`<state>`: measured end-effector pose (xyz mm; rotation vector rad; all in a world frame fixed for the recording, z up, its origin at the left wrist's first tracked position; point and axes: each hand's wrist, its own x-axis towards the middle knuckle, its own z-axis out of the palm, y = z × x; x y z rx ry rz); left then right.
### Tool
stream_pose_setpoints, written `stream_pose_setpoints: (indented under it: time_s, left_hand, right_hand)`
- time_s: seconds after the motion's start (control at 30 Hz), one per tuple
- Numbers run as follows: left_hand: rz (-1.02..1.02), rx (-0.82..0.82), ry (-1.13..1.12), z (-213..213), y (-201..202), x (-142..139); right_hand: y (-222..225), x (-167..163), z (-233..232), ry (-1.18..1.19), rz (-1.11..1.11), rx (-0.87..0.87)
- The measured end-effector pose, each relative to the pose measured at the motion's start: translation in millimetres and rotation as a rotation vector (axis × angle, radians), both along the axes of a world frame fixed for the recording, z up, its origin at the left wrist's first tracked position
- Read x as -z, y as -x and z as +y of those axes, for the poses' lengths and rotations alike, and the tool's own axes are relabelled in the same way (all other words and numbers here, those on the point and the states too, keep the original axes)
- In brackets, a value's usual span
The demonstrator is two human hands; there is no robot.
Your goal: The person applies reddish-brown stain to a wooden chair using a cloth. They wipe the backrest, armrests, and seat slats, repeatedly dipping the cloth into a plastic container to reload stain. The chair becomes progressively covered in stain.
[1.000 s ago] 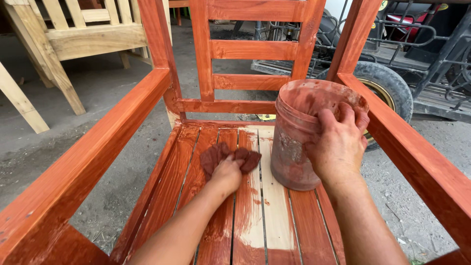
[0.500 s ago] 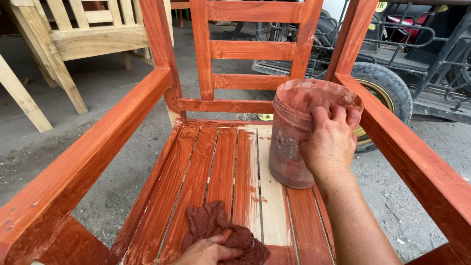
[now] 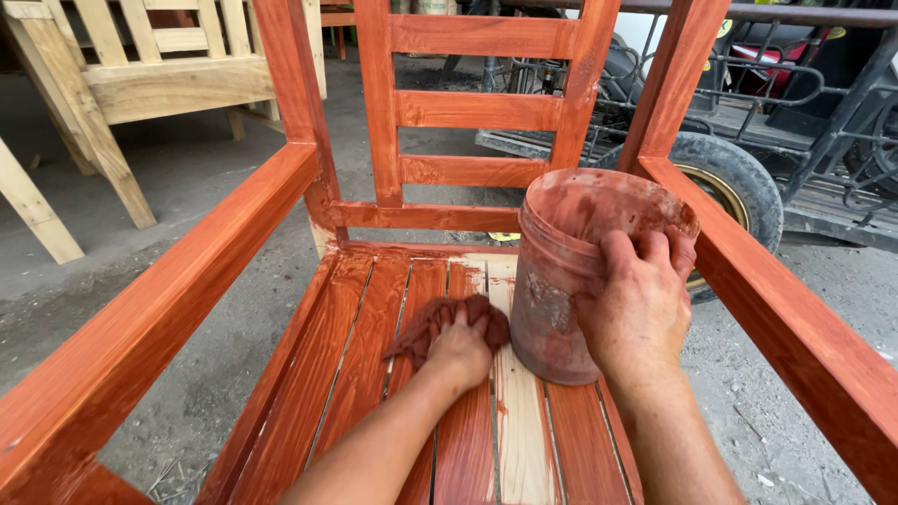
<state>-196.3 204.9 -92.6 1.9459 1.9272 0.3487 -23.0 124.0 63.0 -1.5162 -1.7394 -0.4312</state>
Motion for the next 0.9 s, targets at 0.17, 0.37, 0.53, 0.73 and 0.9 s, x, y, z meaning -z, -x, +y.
stream_pose_setpoints:
  time_s: [0.17,0.37,0.53,0.73,0.9]
  left_hand:
    - [-0.008,-0.024,-0.080,75.7,3.2,-8.8]
    - [0.046,-0.021,-0.046,115.3,2.9,-30.3]
    - [-0.014,-0.035,-0.115,114.8,3.9,-8.8]
    - [-0.041,-0.039,-0.104,69.8,-4.5,-0.1]
    - [0.052,0.046,-0.079,-1.7,-8.3,-3.6]
  right_hand:
    - [1.4,1.6,-1.5,-0.046,-0.018,0.007]
    - [1.3,2.0,1.1,-0.090,-0.017,0.014]
    - [2.7,2.4,-0.9,-0.073,0.025,-0.006]
    - [0.7,0.5,1.1,-0.040,0.024,-0.005]
    - [-0.2,0.5,1.9,-0.042,0.031,-0.019]
